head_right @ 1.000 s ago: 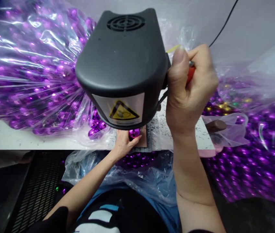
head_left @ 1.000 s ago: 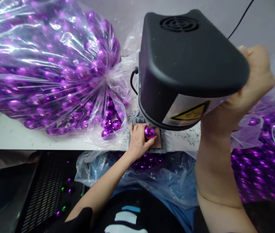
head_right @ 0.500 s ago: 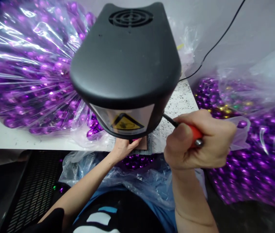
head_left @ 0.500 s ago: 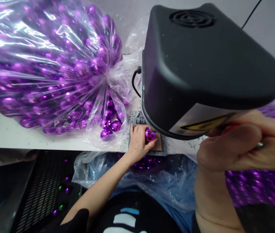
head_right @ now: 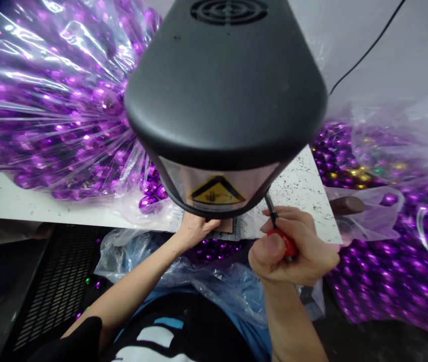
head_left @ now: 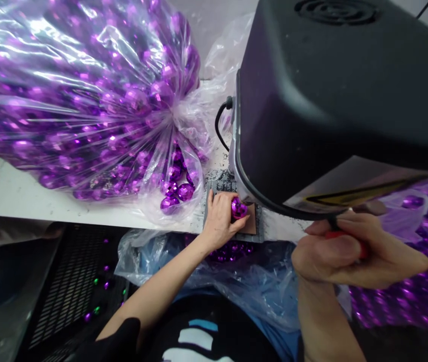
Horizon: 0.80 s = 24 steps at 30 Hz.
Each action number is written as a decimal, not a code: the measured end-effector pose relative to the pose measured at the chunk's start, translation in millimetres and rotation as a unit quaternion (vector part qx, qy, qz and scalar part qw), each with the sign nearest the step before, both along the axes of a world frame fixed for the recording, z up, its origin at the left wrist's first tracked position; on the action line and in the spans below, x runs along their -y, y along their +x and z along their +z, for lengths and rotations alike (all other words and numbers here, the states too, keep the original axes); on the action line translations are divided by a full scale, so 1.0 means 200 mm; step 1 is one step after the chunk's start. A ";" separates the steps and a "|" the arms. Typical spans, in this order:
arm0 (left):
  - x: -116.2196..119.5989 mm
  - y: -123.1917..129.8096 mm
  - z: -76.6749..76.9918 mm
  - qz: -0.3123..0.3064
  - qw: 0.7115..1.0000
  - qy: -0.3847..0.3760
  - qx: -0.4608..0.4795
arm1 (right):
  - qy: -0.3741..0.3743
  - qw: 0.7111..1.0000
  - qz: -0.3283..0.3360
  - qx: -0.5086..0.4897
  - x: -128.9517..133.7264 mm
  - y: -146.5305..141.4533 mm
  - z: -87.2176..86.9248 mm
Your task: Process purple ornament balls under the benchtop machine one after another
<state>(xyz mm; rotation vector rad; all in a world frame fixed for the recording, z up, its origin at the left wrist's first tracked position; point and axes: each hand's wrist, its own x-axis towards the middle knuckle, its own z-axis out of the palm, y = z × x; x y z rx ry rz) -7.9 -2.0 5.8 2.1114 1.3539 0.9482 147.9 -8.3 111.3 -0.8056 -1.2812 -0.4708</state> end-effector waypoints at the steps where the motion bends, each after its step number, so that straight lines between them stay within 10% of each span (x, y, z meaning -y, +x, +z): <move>1: 0.00 0.00 0.00 0.002 1.000 -0.001 -0.004 | 0.007 1.000 0.004 -0.003 -0.01 -0.01 -0.01; 18: 0.00 0.01 -0.01 0.012 1.000 0.003 -0.013 | -0.035 0.992 -0.081 -0.085 0.01 -0.10 -0.06; 24: 0.00 0.01 -0.02 0.020 0.999 0.024 -0.023 | -0.087 0.993 -0.022 -0.081 0.01 -0.07 -0.24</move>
